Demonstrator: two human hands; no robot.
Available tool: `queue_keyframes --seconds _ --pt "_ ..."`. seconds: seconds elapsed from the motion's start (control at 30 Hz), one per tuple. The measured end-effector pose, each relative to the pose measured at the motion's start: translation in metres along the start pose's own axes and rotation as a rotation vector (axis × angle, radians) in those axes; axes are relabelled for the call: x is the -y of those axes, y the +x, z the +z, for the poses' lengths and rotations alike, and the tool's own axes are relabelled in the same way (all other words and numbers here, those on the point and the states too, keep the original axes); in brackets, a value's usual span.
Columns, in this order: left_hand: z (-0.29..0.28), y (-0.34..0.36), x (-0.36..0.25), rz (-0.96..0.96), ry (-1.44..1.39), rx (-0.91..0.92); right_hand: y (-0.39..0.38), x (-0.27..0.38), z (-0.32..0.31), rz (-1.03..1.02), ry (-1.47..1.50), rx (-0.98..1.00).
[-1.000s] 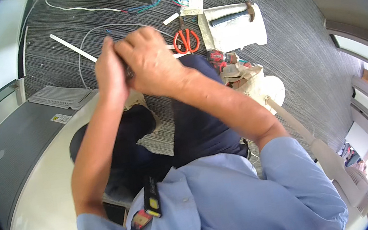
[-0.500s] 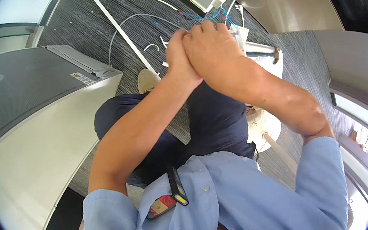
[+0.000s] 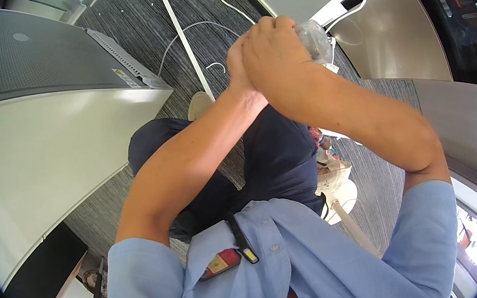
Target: The person kneels on the floor and installs a white electrical outlet into a wall box. They use a power drill to secure the outlet, cut a plastic cable cover with scissors, and tuck wires into the box.
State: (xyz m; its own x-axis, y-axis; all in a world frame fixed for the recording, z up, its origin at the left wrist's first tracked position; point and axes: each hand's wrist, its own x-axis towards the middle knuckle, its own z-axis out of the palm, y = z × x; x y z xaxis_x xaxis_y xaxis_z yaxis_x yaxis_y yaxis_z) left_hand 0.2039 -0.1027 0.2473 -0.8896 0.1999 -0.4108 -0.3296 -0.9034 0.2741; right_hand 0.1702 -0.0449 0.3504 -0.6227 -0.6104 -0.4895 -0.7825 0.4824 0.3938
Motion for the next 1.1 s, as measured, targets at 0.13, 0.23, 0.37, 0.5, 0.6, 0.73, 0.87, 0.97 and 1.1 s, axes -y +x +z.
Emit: queue_keyframes --seconds 0.13,0.23,0.37,0.5,0.6,0.73,0.87,0.97,1.1 --pt "-0.008 0.012 0.008 0.109 0.182 0.056 -0.014 0.004 0.022 0.053 0.021 -0.112" --pt "-0.008 0.022 0.012 0.122 0.127 0.021 -0.018 -0.009 0.039 0.1 0.15 -0.189" --pt "-0.009 0.02 0.047 -0.007 -0.165 -0.168 -0.041 -0.004 0.079 0.149 0.254 -0.257" --pt "-0.022 0.02 0.101 0.007 -0.285 -0.155 -0.062 0.0 0.121 0.223 0.377 -0.194" --pt "-0.036 0.024 0.134 -0.007 -0.328 -0.128 -0.075 0.006 0.144 0.223 0.385 -0.101" --pt "-0.054 0.034 0.164 -0.034 -0.341 -0.057 -0.076 0.007 0.165 0.236 0.383 -0.059" --pt "-0.065 0.045 0.182 -0.058 -0.275 -0.022 -0.071 0.002 0.177 0.28 0.442 0.01" --pt "-0.074 0.049 0.186 -0.056 -0.217 -0.045 -0.062 0.001 0.183 0.253 0.502 0.099" --pt "-0.085 0.049 0.183 -0.047 -0.35 0.07 -0.061 0.01 0.184 0.249 0.495 -0.006"
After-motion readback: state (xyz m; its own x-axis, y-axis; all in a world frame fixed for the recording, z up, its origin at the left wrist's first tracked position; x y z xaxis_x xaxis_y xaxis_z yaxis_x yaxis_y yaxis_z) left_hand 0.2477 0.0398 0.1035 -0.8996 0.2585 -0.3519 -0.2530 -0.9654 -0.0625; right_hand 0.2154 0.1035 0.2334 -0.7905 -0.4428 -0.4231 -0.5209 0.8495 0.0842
